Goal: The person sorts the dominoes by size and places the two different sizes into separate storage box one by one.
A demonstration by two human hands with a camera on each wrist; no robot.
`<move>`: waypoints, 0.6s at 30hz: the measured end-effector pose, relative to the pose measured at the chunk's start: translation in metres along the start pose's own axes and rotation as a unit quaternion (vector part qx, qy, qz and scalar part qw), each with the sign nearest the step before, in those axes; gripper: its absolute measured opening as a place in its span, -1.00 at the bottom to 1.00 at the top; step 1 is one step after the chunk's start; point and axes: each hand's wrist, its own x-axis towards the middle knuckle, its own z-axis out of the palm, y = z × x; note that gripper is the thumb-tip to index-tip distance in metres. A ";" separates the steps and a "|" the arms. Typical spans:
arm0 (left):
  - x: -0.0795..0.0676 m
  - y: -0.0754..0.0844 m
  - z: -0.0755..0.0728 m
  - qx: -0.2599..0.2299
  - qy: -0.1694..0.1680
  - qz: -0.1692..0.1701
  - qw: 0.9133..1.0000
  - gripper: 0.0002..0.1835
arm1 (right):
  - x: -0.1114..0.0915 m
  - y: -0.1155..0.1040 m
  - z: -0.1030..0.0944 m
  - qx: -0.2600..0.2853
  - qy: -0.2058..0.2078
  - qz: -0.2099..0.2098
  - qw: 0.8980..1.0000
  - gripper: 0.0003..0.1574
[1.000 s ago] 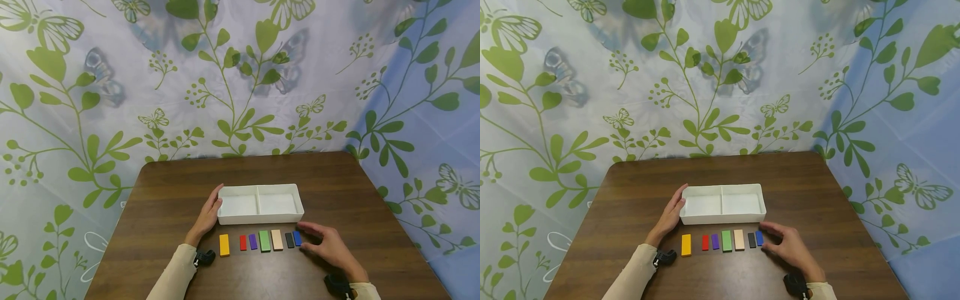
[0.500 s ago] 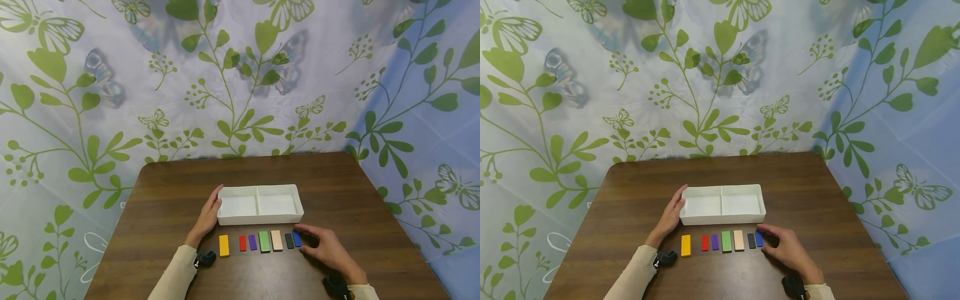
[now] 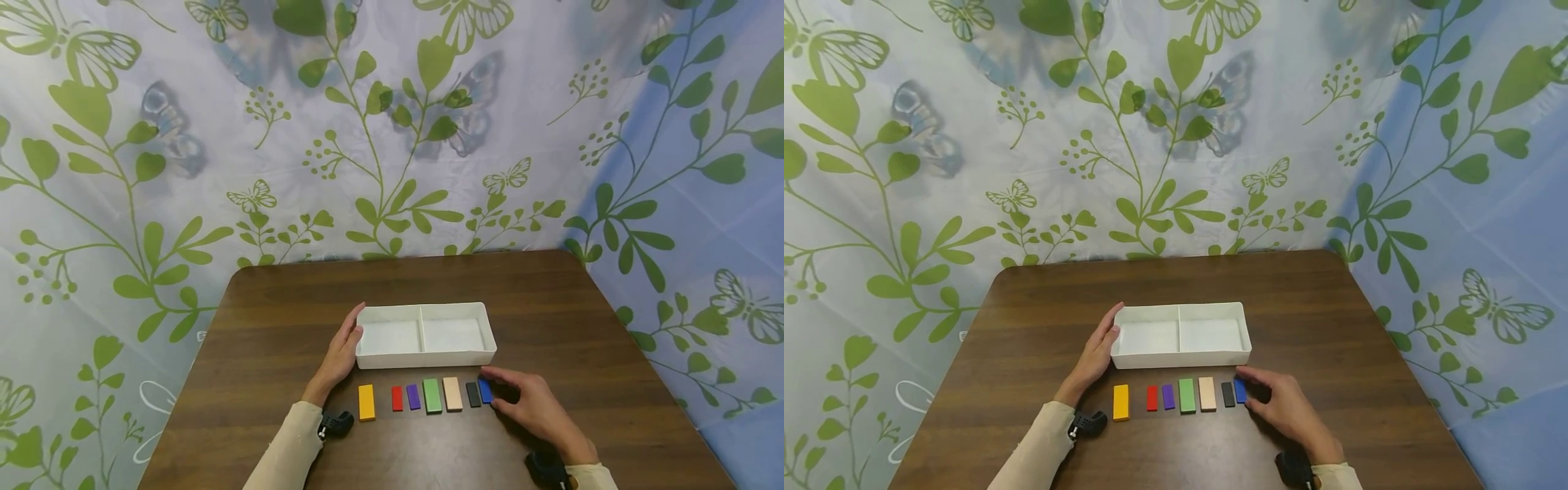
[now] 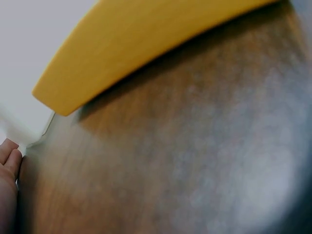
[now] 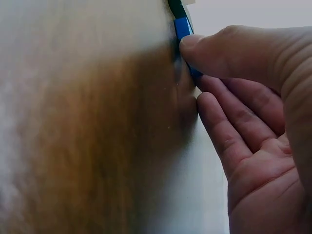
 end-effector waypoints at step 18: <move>0.007 -0.030 -0.006 0.016 0.002 0.002 1.000 -0.43 | -0.001 -0.010 -0.024 -0.002 -0.002 0.003 1.000 -0.27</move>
